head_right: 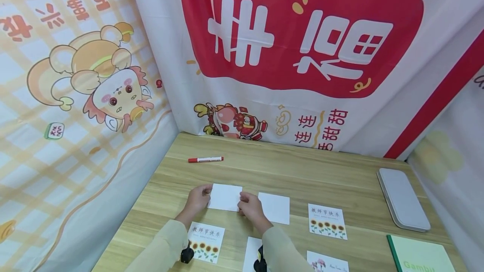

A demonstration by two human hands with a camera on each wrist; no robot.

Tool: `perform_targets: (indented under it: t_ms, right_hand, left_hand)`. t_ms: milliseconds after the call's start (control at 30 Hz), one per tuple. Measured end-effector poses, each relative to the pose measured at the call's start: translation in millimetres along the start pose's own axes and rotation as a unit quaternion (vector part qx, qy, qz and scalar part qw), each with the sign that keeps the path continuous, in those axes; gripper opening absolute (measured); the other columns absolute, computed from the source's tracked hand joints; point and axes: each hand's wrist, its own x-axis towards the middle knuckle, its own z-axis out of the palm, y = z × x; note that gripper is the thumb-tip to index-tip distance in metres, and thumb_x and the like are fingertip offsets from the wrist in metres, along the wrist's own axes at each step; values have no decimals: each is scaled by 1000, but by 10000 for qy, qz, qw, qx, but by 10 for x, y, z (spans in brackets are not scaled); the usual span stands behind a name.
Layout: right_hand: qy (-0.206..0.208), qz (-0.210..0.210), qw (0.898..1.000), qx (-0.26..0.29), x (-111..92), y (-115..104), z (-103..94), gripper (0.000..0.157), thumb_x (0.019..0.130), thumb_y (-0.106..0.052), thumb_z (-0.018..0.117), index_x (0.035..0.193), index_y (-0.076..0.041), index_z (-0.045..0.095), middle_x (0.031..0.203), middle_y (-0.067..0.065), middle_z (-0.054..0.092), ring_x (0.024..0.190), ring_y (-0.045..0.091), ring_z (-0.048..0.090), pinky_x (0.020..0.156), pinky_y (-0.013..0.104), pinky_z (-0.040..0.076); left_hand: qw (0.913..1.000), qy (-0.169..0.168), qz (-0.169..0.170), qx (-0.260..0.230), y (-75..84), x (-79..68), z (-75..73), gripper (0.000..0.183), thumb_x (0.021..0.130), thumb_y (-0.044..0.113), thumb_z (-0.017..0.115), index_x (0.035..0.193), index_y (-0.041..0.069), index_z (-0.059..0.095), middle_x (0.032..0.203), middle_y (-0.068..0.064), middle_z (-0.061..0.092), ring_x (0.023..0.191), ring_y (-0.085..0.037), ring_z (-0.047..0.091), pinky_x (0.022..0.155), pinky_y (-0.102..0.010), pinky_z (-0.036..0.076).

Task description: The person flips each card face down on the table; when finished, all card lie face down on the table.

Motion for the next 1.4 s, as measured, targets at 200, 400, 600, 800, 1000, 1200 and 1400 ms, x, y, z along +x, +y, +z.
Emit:
perform_targets:
  t_ms: [200, 400, 600, 800, 1000, 1200, 1400]
  right_hand:
    - [57, 2, 10000, 77, -14, -2, -3, 50, 77, 7, 56, 126, 10, 48, 110, 23, 56, 79, 21, 60, 66, 33, 55]
    - [-159, -491, 9975, -472, -197, -12, 2, 51, 75, 4, 58, 125, 5, 50, 106, 21, 55, 83, 22, 58, 63, 32, 54]
    - [-887, -594, 9824, -1530, -617, -17, 4, 52, 74, -4, 62, 125, 0, 51, 108, 18, 57, 85, 25, 58, 67, 35, 53]
    - [-1369, -1286, 9524, -2400, -889, -27, 32, 57, 69, -4, 68, 123, 2, 52, 101, 14, 57, 75, 16, 53, 62, 26, 48]
    - [-1468, -1009, 9441, -2775, -1017, 0, 186, 61, 69, -12, 73, 125, 1, 52, 91, 3, 57, 79, 16, 52, 72, 33, 49]
    - [-1385, -884, 9469, -2762, -1024, 88, 250, 62, 70, -13, 73, 126, 0, 51, 93, 2, 56, 83, 16, 52, 78, 38, 48]
    - [-1417, -1289, 9493, -2492, -1032, 99, 268, 63, 66, -10, 71, 124, 3, 52, 92, 3, 57, 79, 12, 49, 74, 30, 46]
  left_hand:
    - [10000, -53, -44, -9, -1, -7, -16, 40, 70, -14, 56, 109, -6, 63, 94, -15, 63, 93, -30, 58, 84, -43, 48]
    - [9992, -335, -143, 151, -11, -86, -111, 43, 75, -3, 61, 118, 0, 58, 104, -14, 60, 98, -31, 56, 88, -46, 46]
    - [9923, -622, -364, 1011, -26, -377, -333, 45, 81, 9, 63, 125, 3, 54, 110, -16, 56, 100, -32, 54, 86, -48, 45]
    - [9804, -989, -610, 1591, 5, -664, -532, 51, 82, 16, 64, 127, -2, 50, 113, -21, 52, 103, -38, 51, 89, -52, 42]
    - [9715, -1331, -833, 1777, 14, -902, -579, 52, 80, 21, 67, 122, -6, 52, 103, -21, 53, 95, -35, 53, 86, -52, 44]
    - [9744, -1304, -894, 1597, 74, -991, -453, 52, 80, 19, 66, 121, -10, 52, 104, -22, 53, 97, -37, 53, 89, -53, 42]
    - [9784, -1114, -1040, 1397, 103, -1054, -373, 49, 80, 14, 66, 119, -12, 53, 106, -24, 54, 100, -39, 52, 91, -53, 40]
